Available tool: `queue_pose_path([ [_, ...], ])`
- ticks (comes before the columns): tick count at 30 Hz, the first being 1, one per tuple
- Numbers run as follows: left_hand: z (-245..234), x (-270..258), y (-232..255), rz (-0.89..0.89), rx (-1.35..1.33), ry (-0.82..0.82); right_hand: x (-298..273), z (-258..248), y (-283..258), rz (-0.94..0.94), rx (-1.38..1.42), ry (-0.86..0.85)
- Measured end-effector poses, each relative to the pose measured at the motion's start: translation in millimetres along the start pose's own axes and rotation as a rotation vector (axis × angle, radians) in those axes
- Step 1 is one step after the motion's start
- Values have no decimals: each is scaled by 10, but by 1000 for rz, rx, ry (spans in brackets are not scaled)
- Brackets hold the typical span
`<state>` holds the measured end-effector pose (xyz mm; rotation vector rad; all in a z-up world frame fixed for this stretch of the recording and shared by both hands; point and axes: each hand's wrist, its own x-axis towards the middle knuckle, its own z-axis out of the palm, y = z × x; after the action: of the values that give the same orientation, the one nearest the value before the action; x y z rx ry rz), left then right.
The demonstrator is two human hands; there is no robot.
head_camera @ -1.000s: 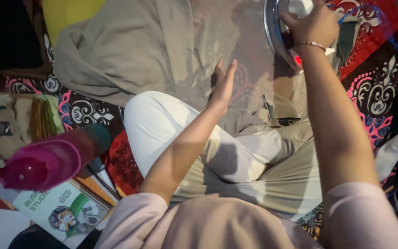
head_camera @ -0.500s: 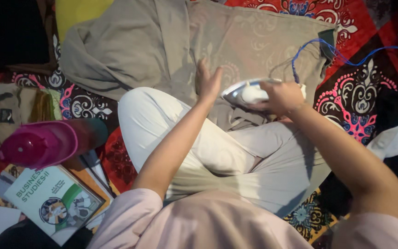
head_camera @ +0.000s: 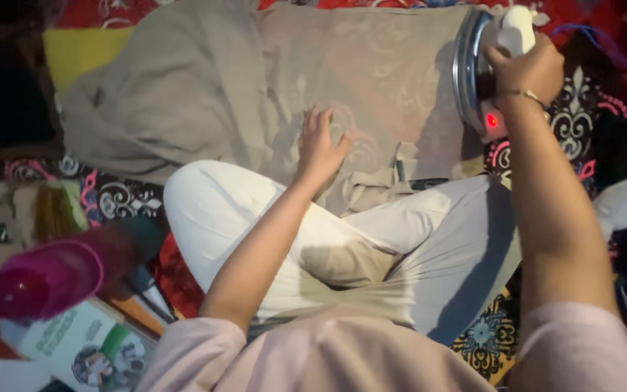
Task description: The person sits cross-legged on a patterned rug and irons a beige shirt using a handheld electric iron. They repeatedly smooth the fabric, adjust the shirt's position, and iron different sections including the sleeves and body.
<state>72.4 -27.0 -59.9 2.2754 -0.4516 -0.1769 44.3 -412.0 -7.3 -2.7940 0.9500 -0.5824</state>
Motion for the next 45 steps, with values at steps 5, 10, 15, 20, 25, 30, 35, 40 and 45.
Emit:
queue_pose_path([
  [5, -136, -119, 321, 86, 277, -266, -274, -224, -71, -72, 158, -119],
  [10, 170, -175, 582, 222, 367, -250, -795, -678, 179, -501, -16, -377],
  [15, 548, -281, 669, 205, 382, -276, -977, -857, 470, -567, 17, -290],
  [20, 616, -340, 524, 265, 481, -252, -707, -297, 571, -314, -164, 36],
  [25, 588, -312, 576, 259, 480, -262, -19, 448, 531, 111, -39, 46],
  [30, 248, -262, 766, 140, 444, -479, 47, 308, 219, 131, 20, -34],
  [35, -340, -445, 686, 141, 428, -559, -649, -328, -195, -266, 69, -392],
  [40, -805, -432, 471, 215, 360, -238, -955, -677, -580, -982, 77, -465],
  [45, -742, -284, 540, 115, 165, -89, -736, -496, -798, -1216, 204, -314],
])
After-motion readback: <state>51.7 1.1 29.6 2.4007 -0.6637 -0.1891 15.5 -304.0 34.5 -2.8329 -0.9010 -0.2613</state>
